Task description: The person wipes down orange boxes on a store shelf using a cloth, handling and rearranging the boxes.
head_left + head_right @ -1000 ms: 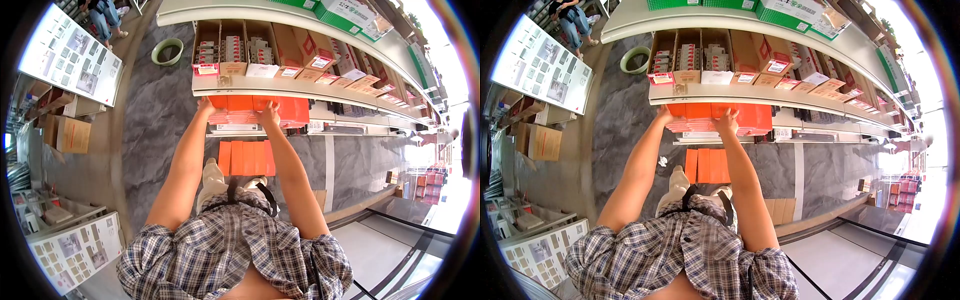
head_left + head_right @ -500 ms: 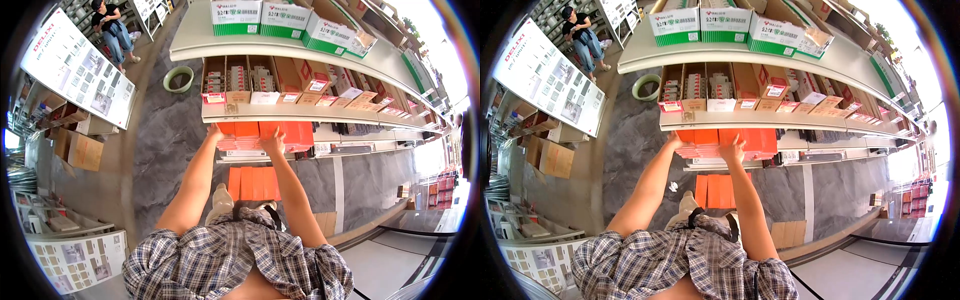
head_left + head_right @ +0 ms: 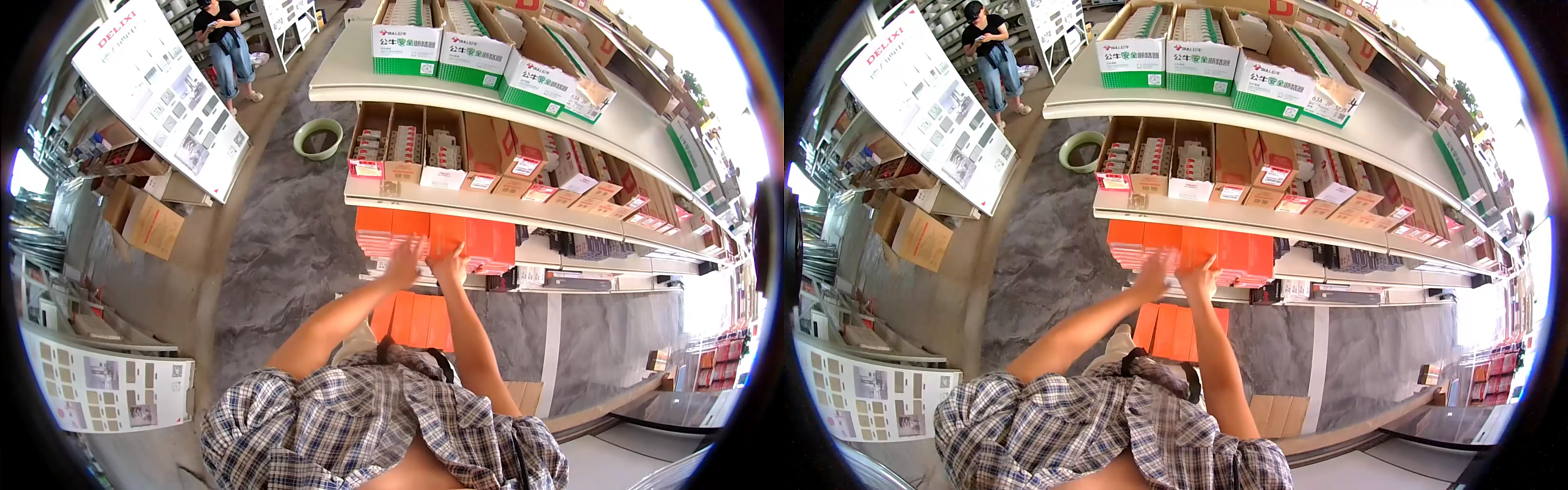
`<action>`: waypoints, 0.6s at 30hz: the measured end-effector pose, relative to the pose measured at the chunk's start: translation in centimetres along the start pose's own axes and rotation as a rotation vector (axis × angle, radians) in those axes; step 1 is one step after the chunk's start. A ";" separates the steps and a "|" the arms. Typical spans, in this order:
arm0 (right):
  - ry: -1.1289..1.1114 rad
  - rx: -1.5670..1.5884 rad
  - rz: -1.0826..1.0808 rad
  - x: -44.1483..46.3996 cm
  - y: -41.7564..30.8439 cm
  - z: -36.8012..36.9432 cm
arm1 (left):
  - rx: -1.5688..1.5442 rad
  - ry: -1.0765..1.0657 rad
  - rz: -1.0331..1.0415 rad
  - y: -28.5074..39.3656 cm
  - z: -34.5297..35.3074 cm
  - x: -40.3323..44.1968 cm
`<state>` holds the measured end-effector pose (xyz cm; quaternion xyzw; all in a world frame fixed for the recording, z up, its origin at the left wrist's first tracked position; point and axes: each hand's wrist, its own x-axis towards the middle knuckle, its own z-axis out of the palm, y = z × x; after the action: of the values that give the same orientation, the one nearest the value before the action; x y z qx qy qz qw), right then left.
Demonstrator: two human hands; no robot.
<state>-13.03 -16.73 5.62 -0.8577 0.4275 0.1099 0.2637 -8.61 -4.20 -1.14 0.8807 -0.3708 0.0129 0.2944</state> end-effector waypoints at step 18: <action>0.093 0.391 -0.349 -6.3 -0.6 -3.0 | -0.428 0.094 0.166 1.1 -5.8 0.0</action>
<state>-16.50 -13.79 10.91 -0.8553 0.2981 -0.0612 0.4194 -8.21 -1.74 4.19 0.7631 -0.4222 -0.0010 0.4893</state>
